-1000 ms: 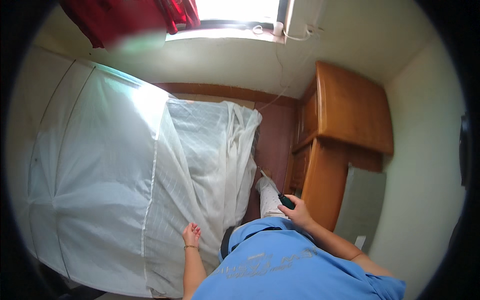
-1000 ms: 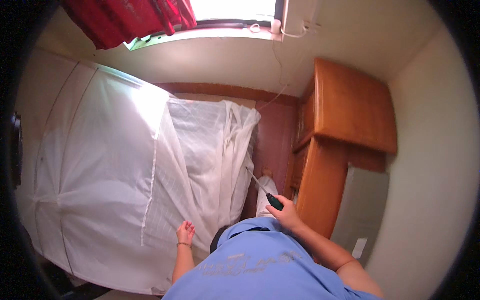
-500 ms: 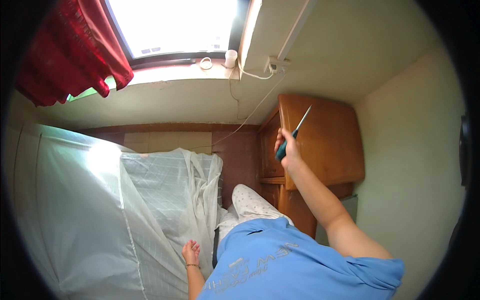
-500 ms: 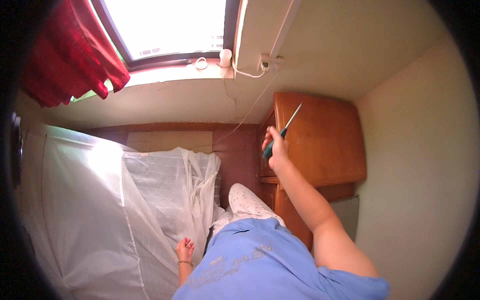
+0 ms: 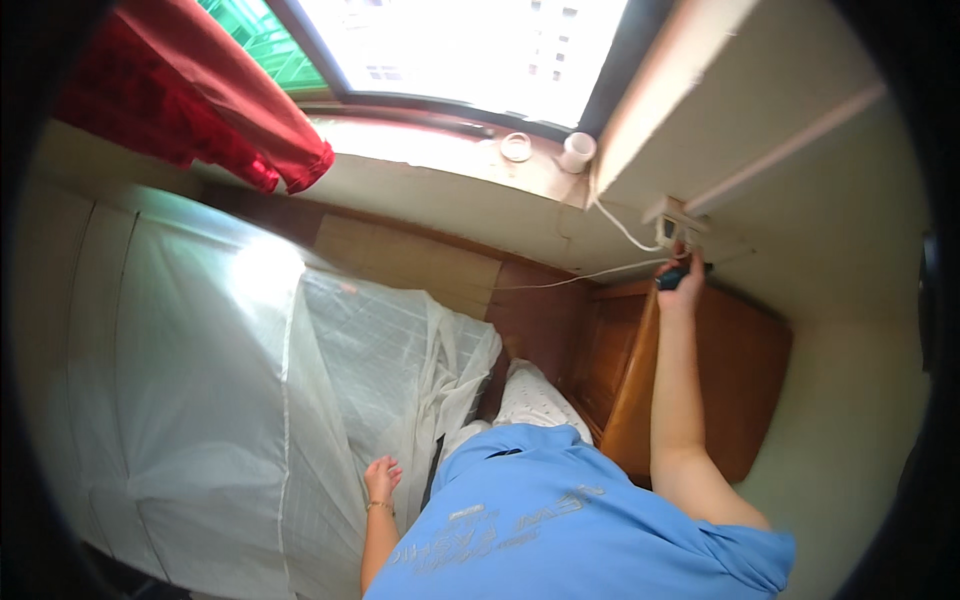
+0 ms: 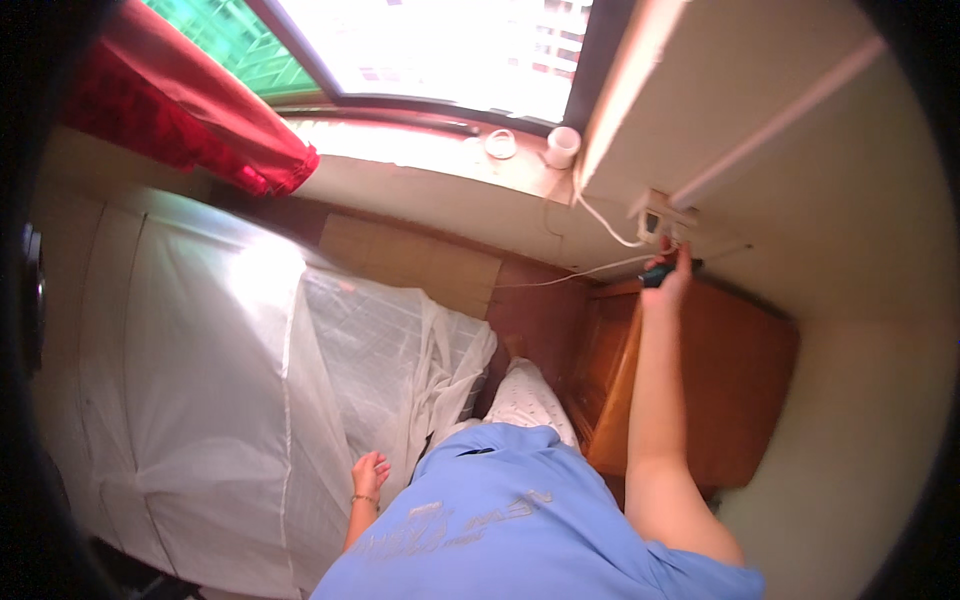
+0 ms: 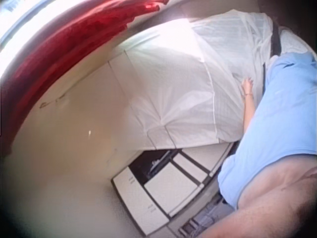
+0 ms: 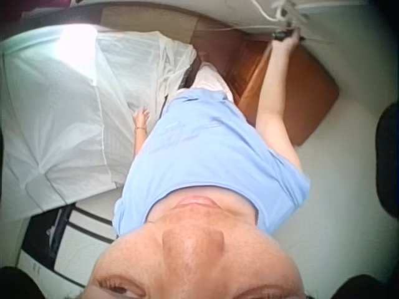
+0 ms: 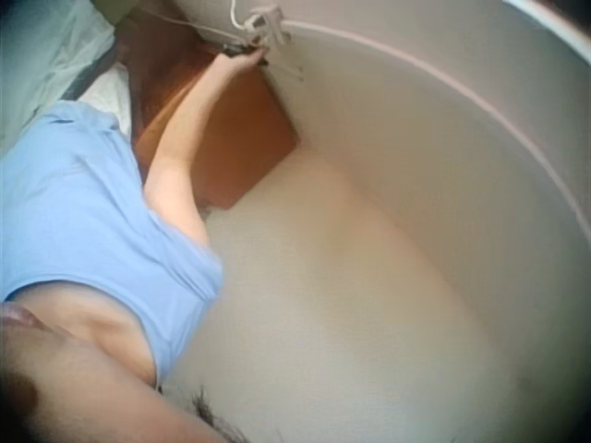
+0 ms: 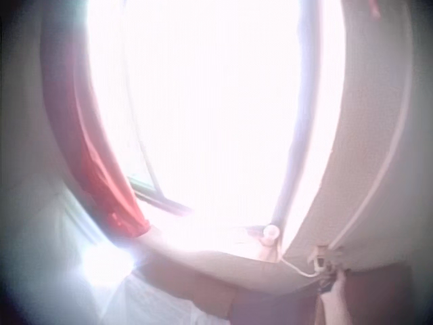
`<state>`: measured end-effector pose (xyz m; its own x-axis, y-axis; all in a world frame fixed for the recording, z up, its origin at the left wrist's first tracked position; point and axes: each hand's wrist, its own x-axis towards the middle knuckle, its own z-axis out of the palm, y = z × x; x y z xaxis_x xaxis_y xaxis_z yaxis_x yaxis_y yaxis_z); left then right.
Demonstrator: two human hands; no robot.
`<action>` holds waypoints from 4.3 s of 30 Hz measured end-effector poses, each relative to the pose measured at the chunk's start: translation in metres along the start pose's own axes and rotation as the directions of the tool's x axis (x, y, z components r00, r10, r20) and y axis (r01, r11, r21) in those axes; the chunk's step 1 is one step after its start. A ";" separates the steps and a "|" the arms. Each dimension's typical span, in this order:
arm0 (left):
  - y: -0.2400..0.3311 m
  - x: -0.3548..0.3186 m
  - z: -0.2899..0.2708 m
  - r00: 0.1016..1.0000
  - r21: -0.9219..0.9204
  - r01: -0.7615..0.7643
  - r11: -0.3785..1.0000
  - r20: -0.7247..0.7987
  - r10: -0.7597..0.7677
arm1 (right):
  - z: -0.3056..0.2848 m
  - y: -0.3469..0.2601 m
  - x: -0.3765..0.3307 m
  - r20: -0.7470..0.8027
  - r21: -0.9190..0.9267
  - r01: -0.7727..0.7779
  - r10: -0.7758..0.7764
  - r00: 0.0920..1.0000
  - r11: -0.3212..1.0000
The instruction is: The person retrieves a screwdriver from a tool bag, walks to a bedroom, and uses the screwdriver to tighten screws on the metal frame of a white mosquito net over a bed. They move around the bed to access different joints and continue tightening.
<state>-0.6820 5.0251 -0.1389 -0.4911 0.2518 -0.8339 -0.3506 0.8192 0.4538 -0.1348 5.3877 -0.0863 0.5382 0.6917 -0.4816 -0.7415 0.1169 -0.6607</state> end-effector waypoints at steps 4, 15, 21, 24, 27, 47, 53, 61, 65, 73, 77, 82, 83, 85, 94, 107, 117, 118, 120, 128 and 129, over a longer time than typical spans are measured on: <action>0.030 -0.013 0.035 0.999 0.043 -0.010 0.999 0.039 0.009 | 0.009 -0.012 -0.010 0.094 0.016 -0.061 0.059 0.994 0.998; 0.052 -0.006 0.048 0.989 0.122 -0.097 0.988 0.123 0.082 | -0.047 0.036 -0.086 -0.134 -0.061 -0.177 0.168 0.977 0.982; 0.021 -0.003 0.034 0.991 0.140 -0.092 0.986 0.112 0.077 | -0.027 0.112 -0.176 0.203 -0.678 -0.024 0.219 0.954 0.734; -0.002 -0.002 0.030 0.990 0.042 -0.101 0.994 0.102 0.097 | 0.048 0.149 -0.189 0.561 -0.727 0.280 0.307 0.769 0.627; -0.032 -0.003 0.023 0.994 -0.099 -0.095 0.990 0.041 0.100 | 0.145 0.188 -0.208 0.851 -0.523 0.631 0.302 0.430 0.573; -0.154 -0.133 0.250 0.818 -0.956 0.090 0.281 -0.090 -0.568 | 0.419 0.469 -0.183 0.844 -0.208 0.894 0.534 -0.039 0.396; -0.081 -0.138 0.294 0.830 -0.950 0.010 0.311 -0.165 -0.533 | 0.415 0.510 -0.128 0.708 -0.286 0.954 0.691 0.145 0.093; -0.108 -0.130 0.311 0.815 -0.977 -0.064 0.201 -0.167 -0.555 | 0.255 0.440 -0.096 0.548 -0.171 0.978 0.836 -0.009 0.123; -0.108 -0.112 0.319 0.845 -0.975 -0.020 0.222 -0.135 -0.517 | 0.176 0.375 -0.087 0.308 -0.434 0.900 0.946 0.101 0.045; -0.115 -0.093 0.296 0.883 -0.945 -0.008 0.326 -0.160 -0.440 | 0.168 0.315 -0.078 0.262 -0.484 0.874 0.948 0.182 -0.034; -0.123 -0.085 0.275 0.885 -0.940 -0.060 0.336 -0.205 -0.417 | 0.172 0.317 -0.076 0.259 -0.500 0.865 0.946 0.193 -0.039; -0.121 -0.070 0.254 0.876 -0.975 -0.202 0.091 -0.221 -0.429 | 0.187 0.352 -0.105 0.190 -0.744 0.667 0.972 0.141 0.049; -0.117 -0.067 0.251 0.863 -0.970 -0.230 0.079 -0.241 -0.443 | 0.195 0.362 -0.115 0.220 -0.738 0.668 0.970 0.105 0.095; -0.108 -0.060 0.241 0.873 -0.955 -0.295 0.042 -0.287 -0.395 | 0.217 0.388 -0.139 0.309 -0.678 0.718 0.947 0.082 0.160; -0.061 -0.054 0.196 0.797 -0.858 -0.501 -0.115 -0.406 -0.446 | 0.398 0.546 -0.256 0.314 -0.854 0.428 0.949 -0.027 0.295; 0.313 0.122 -0.075 0.812 -0.856 -0.501 0.127 -0.515 -0.273 | 0.759 0.753 -0.390 0.551 -0.305 0.840 0.803 -0.228 0.448; 0.561 0.224 -0.187 0.824 -0.716 -0.565 0.410 -0.467 0.319 | 0.815 0.730 -0.420 0.715 -0.246 0.769 0.646 -0.268 0.591; 0.581 0.217 -0.187 0.808 -0.704 -0.576 0.414 -0.415 0.418 | 0.795 0.722 -0.421 0.742 -0.171 0.758 0.588 -0.321 0.629; 0.613 0.197 -0.179 0.688 -0.742 -0.635 0.215 -0.417 0.594 | 0.753 0.702 -0.429 0.777 0.032 0.697 0.421 -0.468 0.716; 0.592 0.164 -0.148 0.752 -0.914 -0.219 -0.342 -0.381 0.538 | 0.669 0.580 -0.490 -0.293 0.467 0.697 0.839 -0.459 0.544; 0.578 0.164 -0.142 0.645 -0.923 -0.210 -0.322 -0.378 0.664 | 0.678 0.552 -0.493 -0.041 0.462 0.598 0.689 -0.723 0.655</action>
<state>-1.0790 5.4667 0.0310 -0.8512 0.5115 -0.1176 -0.5201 -0.7924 0.3187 -1.0813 5.5945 0.1774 -0.8840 -0.4489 -0.1309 -0.3486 0.8193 -0.4552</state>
